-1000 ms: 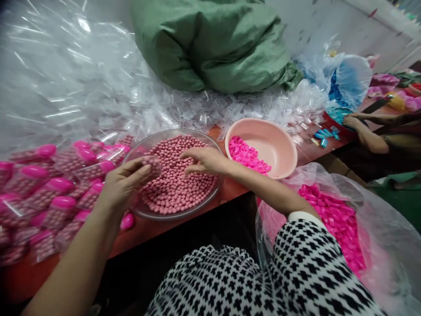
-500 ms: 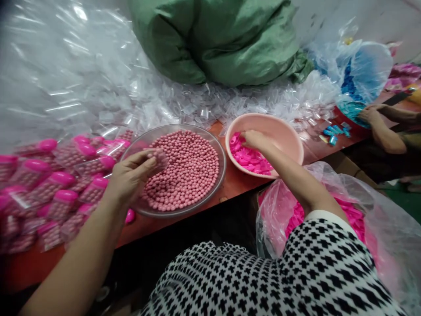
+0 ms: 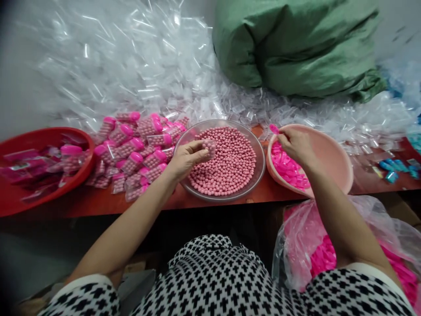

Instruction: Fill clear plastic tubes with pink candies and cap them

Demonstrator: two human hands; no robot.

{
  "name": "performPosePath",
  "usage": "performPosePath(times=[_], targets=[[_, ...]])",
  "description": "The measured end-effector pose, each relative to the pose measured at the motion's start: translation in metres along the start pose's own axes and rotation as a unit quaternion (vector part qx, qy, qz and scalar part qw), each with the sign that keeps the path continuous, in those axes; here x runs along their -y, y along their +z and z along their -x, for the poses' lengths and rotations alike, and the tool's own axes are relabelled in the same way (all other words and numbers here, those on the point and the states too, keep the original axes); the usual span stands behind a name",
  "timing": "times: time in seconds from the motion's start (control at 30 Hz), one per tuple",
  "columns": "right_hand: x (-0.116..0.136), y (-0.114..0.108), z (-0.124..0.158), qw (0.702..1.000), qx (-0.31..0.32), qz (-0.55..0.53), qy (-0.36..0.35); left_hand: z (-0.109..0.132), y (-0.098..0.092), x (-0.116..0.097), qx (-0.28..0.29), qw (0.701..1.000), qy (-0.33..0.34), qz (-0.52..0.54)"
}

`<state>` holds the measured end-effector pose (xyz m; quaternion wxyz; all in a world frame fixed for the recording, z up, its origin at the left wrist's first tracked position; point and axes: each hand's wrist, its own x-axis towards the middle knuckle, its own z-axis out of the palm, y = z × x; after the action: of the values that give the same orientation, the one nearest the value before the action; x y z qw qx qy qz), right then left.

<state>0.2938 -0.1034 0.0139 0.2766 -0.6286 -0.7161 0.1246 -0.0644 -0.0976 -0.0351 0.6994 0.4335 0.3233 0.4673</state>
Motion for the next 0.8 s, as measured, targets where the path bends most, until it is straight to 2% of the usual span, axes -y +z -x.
performPosePath(times=[0.07,0.13,0.2,0.27,0.33,0.4,0.6,0.8], targets=[[0.042,0.013,0.001,0.993,0.026,-0.114,0.006,0.0,-0.001,0.003,0.008,1.0,0.013,-0.012],[0.083,0.025,0.001,0.975,0.083,-0.198,-0.059,-0.001,-0.002,0.004,0.027,0.999,0.018,-0.04],[0.114,0.035,-0.001,0.957,0.164,-0.184,-0.152,-0.001,-0.004,0.004,0.054,0.995,0.026,-0.084],[0.133,0.041,-0.006,0.934,0.242,-0.113,-0.237,-0.001,-0.005,0.003,0.083,0.986,0.05,-0.136],[0.14,0.045,-0.011,0.914,0.286,-0.04,-0.286,-0.001,-0.006,0.003,0.097,0.977,0.083,-0.172],[0.142,0.046,-0.014,0.905,0.3,0.002,-0.3,0.0,-0.006,0.002,0.097,0.973,0.104,-0.182],[0.141,0.044,-0.012,0.91,0.3,0.041,-0.285,0.002,-0.002,0.002,0.094,0.97,0.096,-0.201],[0.136,0.048,-0.013,0.914,0.289,0.02,-0.284,0.003,-0.002,0.0,0.083,0.969,0.107,-0.205]])
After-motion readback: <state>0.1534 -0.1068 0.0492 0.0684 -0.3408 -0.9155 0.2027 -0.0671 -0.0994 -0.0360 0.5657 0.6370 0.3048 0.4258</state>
